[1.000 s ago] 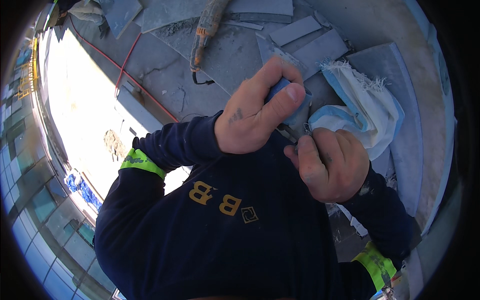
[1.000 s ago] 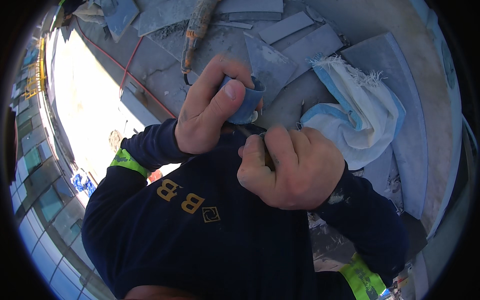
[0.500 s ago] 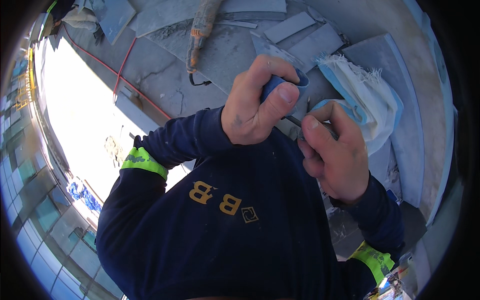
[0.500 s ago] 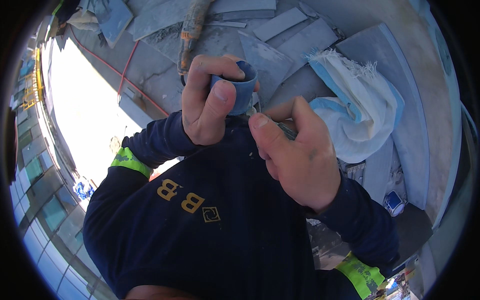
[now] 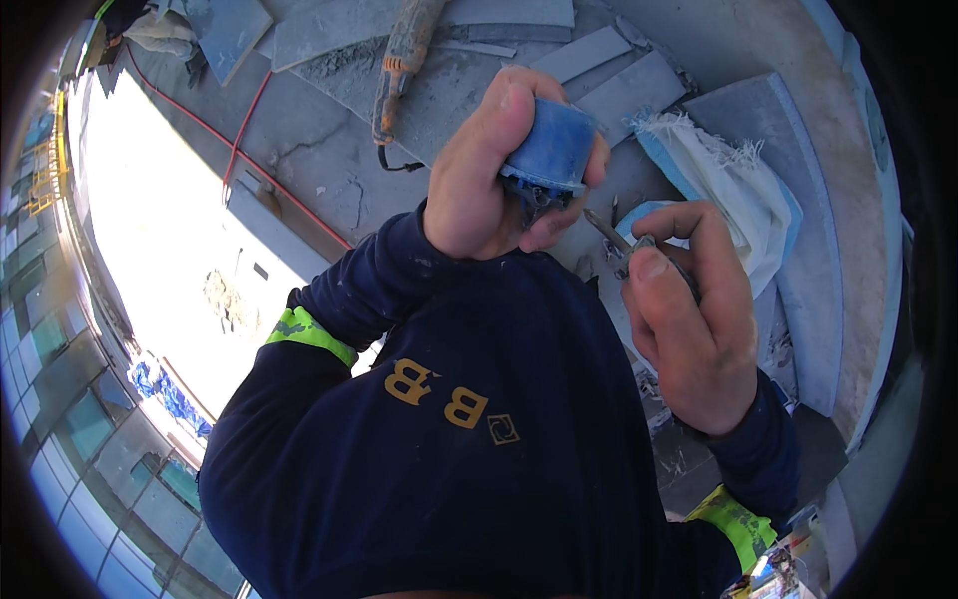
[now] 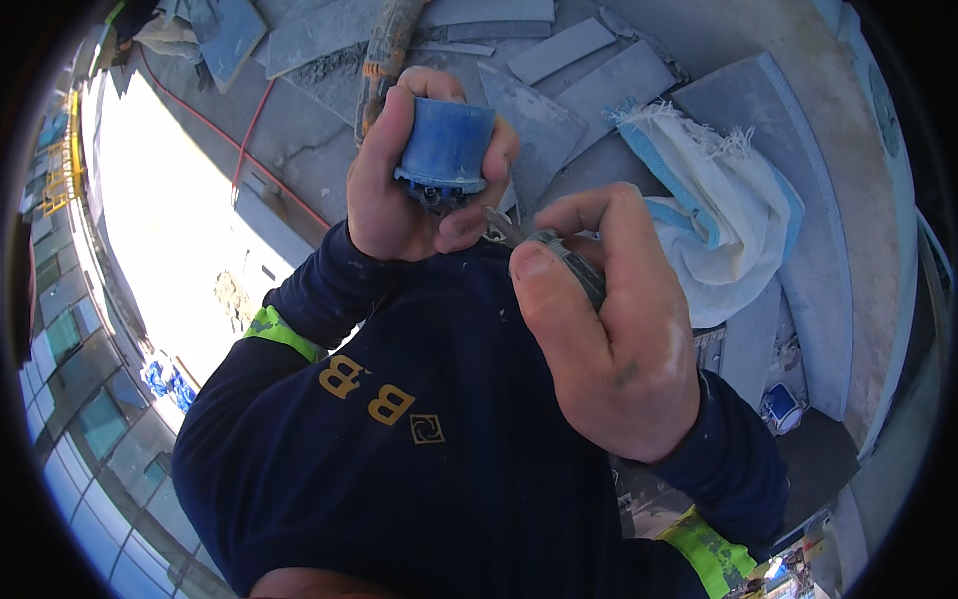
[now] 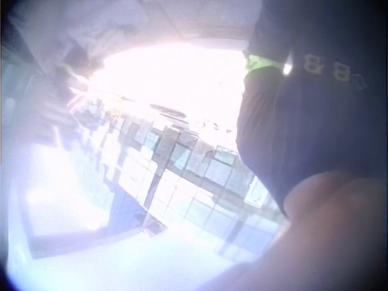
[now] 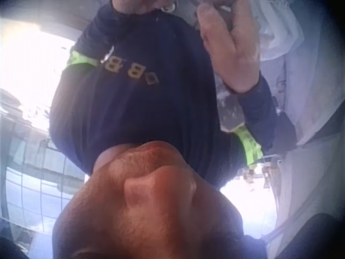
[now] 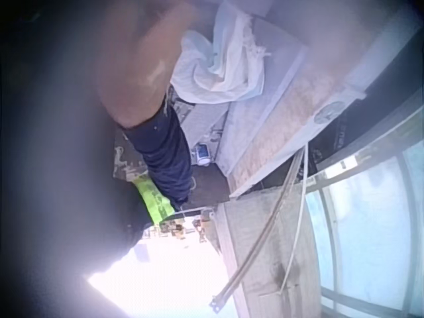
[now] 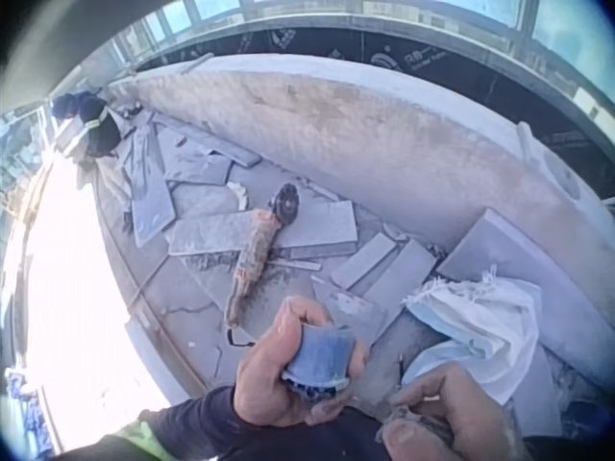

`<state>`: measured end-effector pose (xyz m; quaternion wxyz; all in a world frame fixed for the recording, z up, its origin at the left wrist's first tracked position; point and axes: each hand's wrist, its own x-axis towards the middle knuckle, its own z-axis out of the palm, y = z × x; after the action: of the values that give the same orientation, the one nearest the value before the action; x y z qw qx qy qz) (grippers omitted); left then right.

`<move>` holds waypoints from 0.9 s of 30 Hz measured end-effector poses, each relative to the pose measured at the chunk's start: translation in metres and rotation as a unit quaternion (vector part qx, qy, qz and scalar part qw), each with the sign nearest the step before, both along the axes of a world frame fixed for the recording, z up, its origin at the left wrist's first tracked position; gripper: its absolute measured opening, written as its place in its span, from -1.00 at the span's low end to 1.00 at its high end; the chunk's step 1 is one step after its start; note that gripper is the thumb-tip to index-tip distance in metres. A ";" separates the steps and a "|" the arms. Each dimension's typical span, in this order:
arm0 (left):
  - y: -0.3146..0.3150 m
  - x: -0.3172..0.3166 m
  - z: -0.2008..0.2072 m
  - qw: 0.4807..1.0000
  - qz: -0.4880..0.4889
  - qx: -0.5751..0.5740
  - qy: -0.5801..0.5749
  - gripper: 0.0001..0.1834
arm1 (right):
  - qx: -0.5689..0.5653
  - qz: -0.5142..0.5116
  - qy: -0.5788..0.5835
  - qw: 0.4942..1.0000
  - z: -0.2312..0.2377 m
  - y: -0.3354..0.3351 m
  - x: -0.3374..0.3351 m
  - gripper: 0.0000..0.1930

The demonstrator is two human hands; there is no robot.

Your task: The person uses a bent metal wire to probe and adjust internal contacts inside a small blue cylindrical electrical component. They repeatedly insert, twist, and reposition the wire while holding the component steady. A coworker is visible in the background handling tile pieces.

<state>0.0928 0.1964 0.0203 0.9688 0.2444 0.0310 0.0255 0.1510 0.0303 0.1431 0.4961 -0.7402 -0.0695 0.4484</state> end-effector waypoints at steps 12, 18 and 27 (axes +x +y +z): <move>-0.001 -0.007 -0.007 0.948 0.101 0.290 -0.090 -0.57 | 0.009 -0.098 0.185 0.978 0.000 0.010 0.001 -0.81; -0.011 -0.003 -0.013 0.896 0.213 0.362 -0.147 -0.59 | 0.043 -0.156 0.272 0.949 -0.009 0.007 0.000 -0.80; -0.006 -0.007 -0.004 0.966 -0.005 0.256 0.044 -0.63 | -0.014 0.262 -0.405 0.876 -0.031 0.000 0.007 -0.73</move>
<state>0.0857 0.1908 0.0167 0.8720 0.4850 0.0646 0.0169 0.1584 0.0302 0.1124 0.2790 -0.8186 -0.4494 0.2238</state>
